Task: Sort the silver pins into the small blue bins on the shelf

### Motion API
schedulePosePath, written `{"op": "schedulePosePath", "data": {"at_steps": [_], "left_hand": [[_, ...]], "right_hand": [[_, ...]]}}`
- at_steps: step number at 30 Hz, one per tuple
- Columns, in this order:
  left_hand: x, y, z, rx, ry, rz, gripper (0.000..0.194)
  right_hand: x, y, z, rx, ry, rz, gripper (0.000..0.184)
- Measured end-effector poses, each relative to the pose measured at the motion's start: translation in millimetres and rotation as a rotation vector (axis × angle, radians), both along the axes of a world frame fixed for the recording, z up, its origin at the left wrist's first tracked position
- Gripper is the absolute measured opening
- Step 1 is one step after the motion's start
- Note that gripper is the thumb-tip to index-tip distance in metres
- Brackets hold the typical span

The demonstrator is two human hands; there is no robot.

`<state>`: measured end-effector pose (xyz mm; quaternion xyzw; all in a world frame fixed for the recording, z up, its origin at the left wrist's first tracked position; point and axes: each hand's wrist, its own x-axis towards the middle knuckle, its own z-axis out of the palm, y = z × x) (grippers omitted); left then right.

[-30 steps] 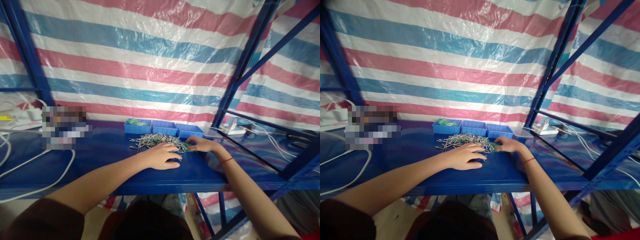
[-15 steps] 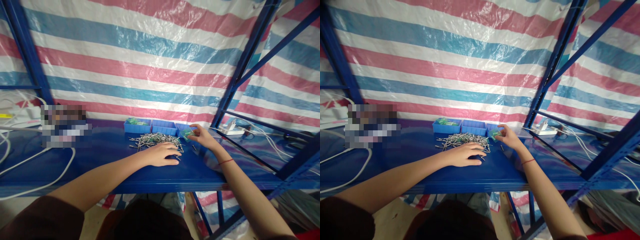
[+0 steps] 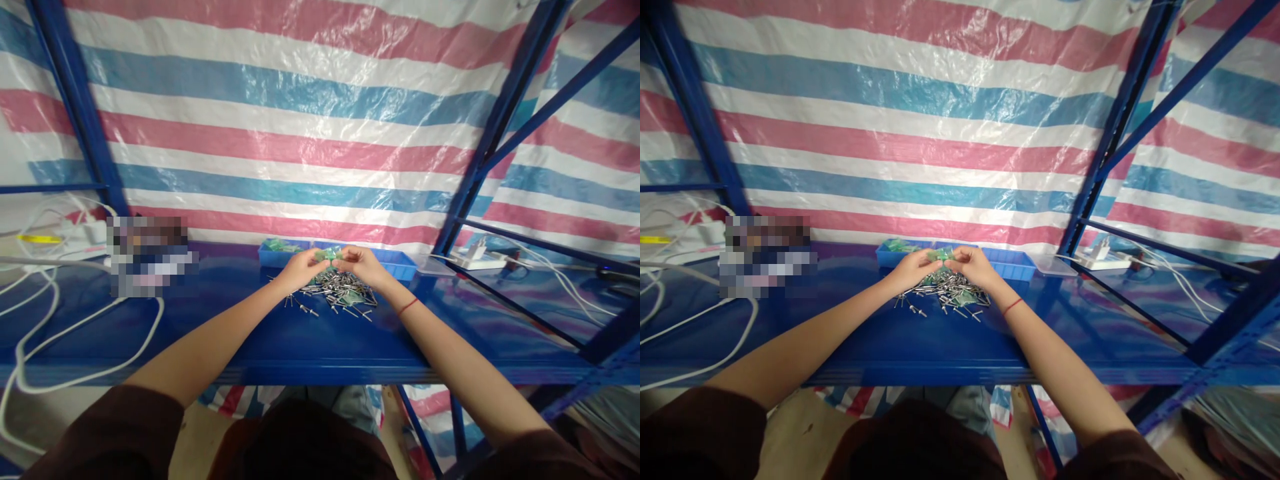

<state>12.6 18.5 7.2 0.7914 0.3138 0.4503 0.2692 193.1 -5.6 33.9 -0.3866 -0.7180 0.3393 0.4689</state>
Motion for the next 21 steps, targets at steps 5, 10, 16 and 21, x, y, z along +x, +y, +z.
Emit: {"op": "schedulePosePath", "data": {"at_steps": [5,10,16,21], "left_hand": [[-0.5,-11.2,11.8,0.282,0.049,0.194,0.018],[-2.3,-16.4,16.9,0.539,0.205,0.122,0.02],[1.1,-11.1,13.2,0.197,0.005,0.183,0.038],[5.7,-5.6,4.9,-0.063,-0.084,0.046,0.036]], "right_hand": [[-3.2,-11.0,-3.9,-0.157,0.139,-0.121,0.042],[-5.2,-12.6,-3.6,-0.283,0.235,0.023,0.035],[2.1,-7.1,-6.5,-0.085,0.201,-0.077,0.038],[7.1,-1.7,-7.4,0.12,0.065,-0.103,0.04]]}}
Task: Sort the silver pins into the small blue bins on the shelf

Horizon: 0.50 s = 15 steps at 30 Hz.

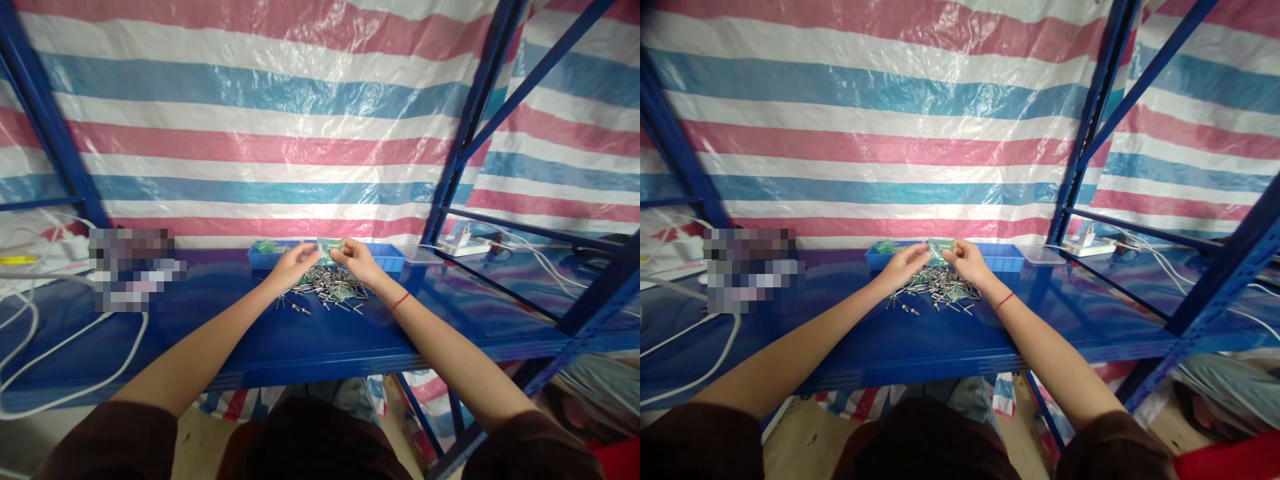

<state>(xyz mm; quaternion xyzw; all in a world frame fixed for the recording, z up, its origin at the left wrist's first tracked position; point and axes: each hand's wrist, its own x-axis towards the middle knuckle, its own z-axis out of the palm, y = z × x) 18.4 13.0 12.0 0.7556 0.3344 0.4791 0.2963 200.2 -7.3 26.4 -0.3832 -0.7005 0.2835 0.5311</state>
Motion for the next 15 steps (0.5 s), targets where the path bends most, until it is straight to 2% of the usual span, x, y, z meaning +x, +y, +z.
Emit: {"op": "schedulePosePath", "data": {"at_steps": [3,5,7,9,11,13,15], "left_hand": [[1.3,5.1,-2.8,0.065,0.05,-0.047,0.028],[-2.4,11.7,0.2,0.091,0.046,0.009,0.026],[-12.6,20.7,6.9,0.115,0.007,0.165,0.023],[-29.2,30.5,14.6,0.141,-0.041,0.404,0.023],[-48.8,38.9,19.7,0.164,-0.001,0.59,0.037],[-66.1,45.2,20.4,0.147,0.089,0.657,0.045],[-77.0,49.7,17.0,0.113,0.238,0.674,0.039]], "right_hand": [[-0.3,-2.7,2.8,0.084,-0.183,-0.027,0.035],[2.3,-5.9,7.3,0.159,-0.29,-0.082,0.029],[9.9,-8.8,13.3,0.23,-0.379,-0.177,0.028],[22.8,-10.4,19.5,0.247,-0.481,-0.282,0.032],[38.9,-10.5,24.8,0.177,-0.599,-0.344,0.029],[54.7,-10.0,28.3,0.084,-0.724,-0.374,0.027],[67.8,-10.2,30.5,-0.033,-0.825,-0.388,0.028]]}}
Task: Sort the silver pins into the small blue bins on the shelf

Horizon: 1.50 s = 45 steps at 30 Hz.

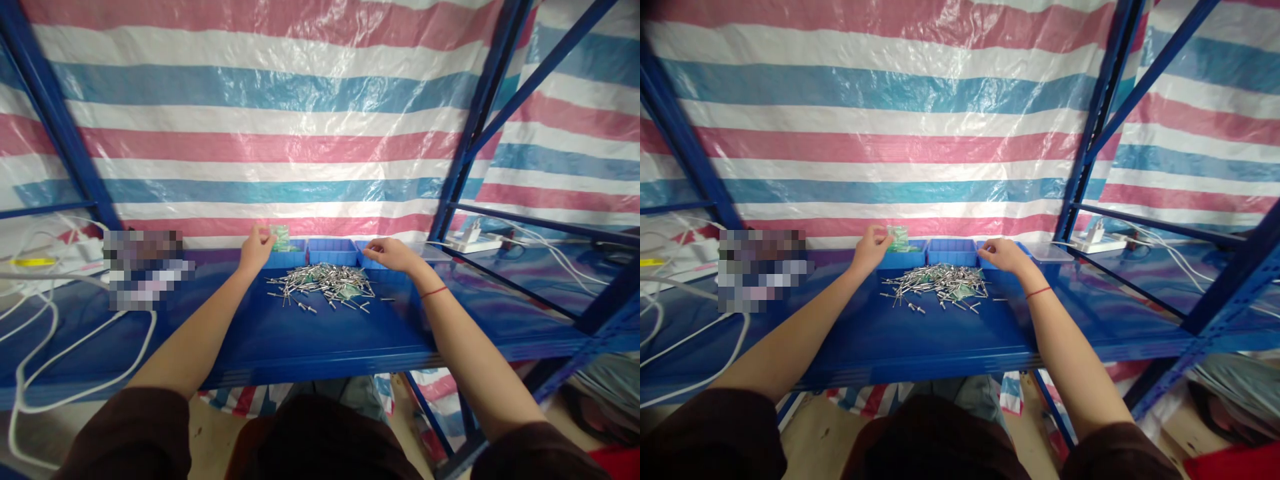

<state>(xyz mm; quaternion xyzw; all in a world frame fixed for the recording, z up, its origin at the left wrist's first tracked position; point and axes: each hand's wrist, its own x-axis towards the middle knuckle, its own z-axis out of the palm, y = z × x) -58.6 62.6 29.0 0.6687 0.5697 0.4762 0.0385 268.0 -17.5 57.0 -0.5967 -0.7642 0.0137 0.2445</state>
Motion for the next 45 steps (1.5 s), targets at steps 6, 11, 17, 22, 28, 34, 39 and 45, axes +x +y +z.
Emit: {"op": "schedulePosePath", "data": {"at_steps": [6,11,17,22,28,34,39,45], "left_hand": [[4.5,3.1,-13.1,-0.082,0.507,-0.033,0.048],[20.2,-15.8,-5.0,-0.054,0.503,0.022,0.06],[46.0,-62.3,8.8,-0.175,0.596,-0.505,0.069],[59.8,-79.3,6.3,-0.429,0.738,-0.694,0.089],[40.2,-66.0,9.8,-0.456,0.77,-0.652,0.104],[29.4,-59.3,10.6,-0.462,0.773,-0.653,0.109],[41.7,-69.1,5.0,-0.433,0.686,-0.717,0.099],[67.2,-85.2,-6.6,-0.246,0.623,-0.826,0.077]], "right_hand": [[21.7,-10.8,7.9,-0.517,-0.059,-0.054,0.035],[24.2,-27.2,12.7,-0.655,-0.032,0.009,0.048],[15.1,-57.6,-9.0,-0.634,-0.047,0.095,0.041],[10.5,-68.5,-20.9,-0.544,-0.031,0.149,0.024],[-16.5,-52.0,-13.1,-0.193,-0.142,0.343,0.017],[-76.5,-19.5,-9.6,-0.039,-0.213,0.465,0.017],[-62.4,8.0,-4.1,0.023,-0.222,0.177,0.026],[-10.8,18.9,-11.7,-0.355,-0.255,-0.203,0.026]]}}
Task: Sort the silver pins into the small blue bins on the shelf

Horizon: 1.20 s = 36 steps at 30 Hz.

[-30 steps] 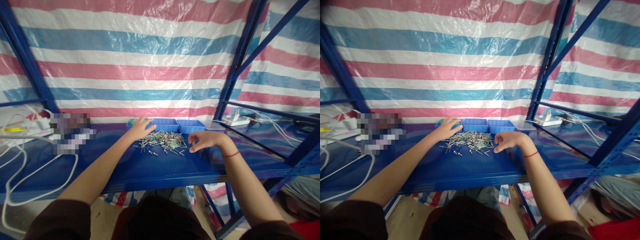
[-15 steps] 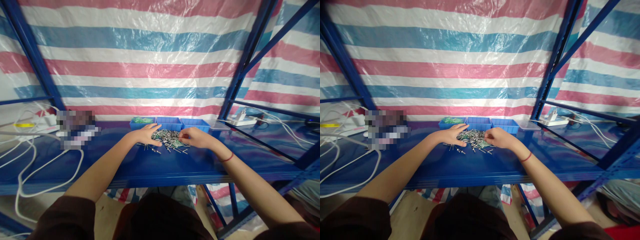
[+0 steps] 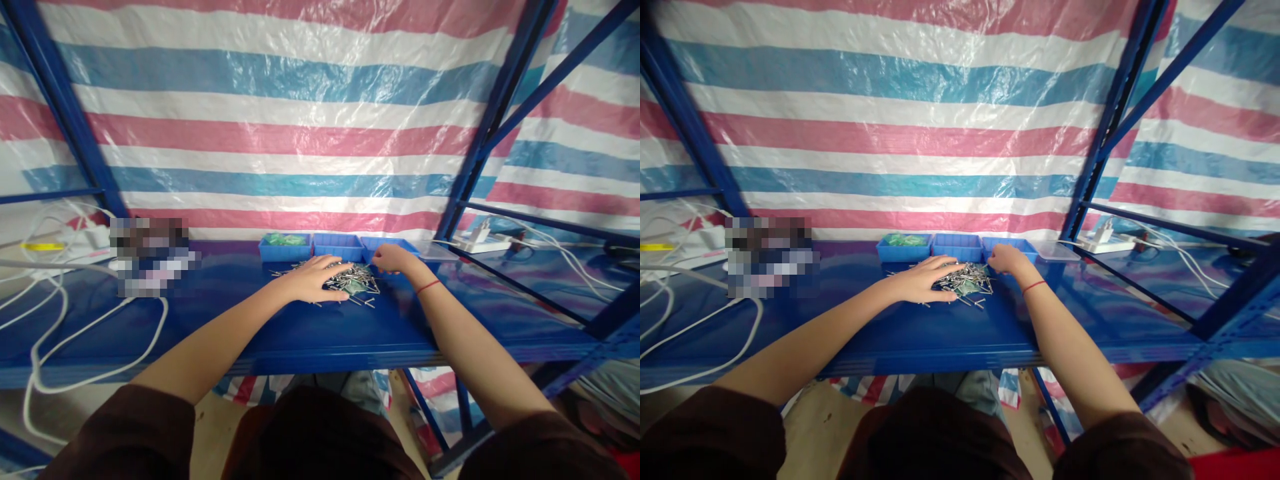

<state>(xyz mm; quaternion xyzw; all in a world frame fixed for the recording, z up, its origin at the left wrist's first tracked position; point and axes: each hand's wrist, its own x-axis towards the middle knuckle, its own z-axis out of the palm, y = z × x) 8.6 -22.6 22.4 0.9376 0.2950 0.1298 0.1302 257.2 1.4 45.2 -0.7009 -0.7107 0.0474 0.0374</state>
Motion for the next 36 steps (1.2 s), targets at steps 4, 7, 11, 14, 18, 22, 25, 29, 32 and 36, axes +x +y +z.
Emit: {"op": "schedulePosePath", "data": {"at_steps": [4,7,11,14,18,22,25,29,32,36], "left_hand": [[10.8,-8.1,-6.9,0.008,0.01,-0.067,0.071],[12.5,-10.2,-10.0,-0.044,0.05,-0.075,0.073],[11.8,-9.4,-11.3,-0.087,0.072,-0.059,0.073],[11.9,-8.9,-11.0,-0.099,0.083,-0.057,0.073],[12.6,-9.7,-10.5,-0.099,0.081,-0.044,0.073],[12.6,-10.8,-11.2,-0.09,0.064,-0.054,0.071],[14.1,-8.7,-13.1,-0.061,-0.024,-0.045,0.07],[20.1,2.9,-16.2,-0.079,-0.357,0.138,0.078],[24.5,14.0,-16.5,-0.283,-0.665,0.273,0.074],[24.9,21.0,-14.4,-0.538,-0.87,0.253,0.047]], "right_hand": [[-0.5,2.4,-8.9,-0.104,0.116,-0.07,0.028],[-4.5,4.8,-10.0,-0.131,0.182,-0.068,0.028],[-4.8,5.0,-8.8,-0.15,0.242,-0.044,0.021],[-6.6,0.9,-6.8,-0.135,0.283,-0.039,0.018],[-12.3,-10.5,1.2,-0.032,0.272,-0.042,0.019],[-13.8,-22.9,12.1,0.296,0.171,0.018,0.016],[-13.6,-29.7,17.8,0.515,0.158,0.038,0.014],[-22.8,-35.7,19.5,0.599,0.443,0.129,0.011],[-37.8,-38.0,15.5,0.453,0.755,0.278,0.008],[-54.0,-37.5,5.6,0.314,0.923,0.374,0.01]]}}
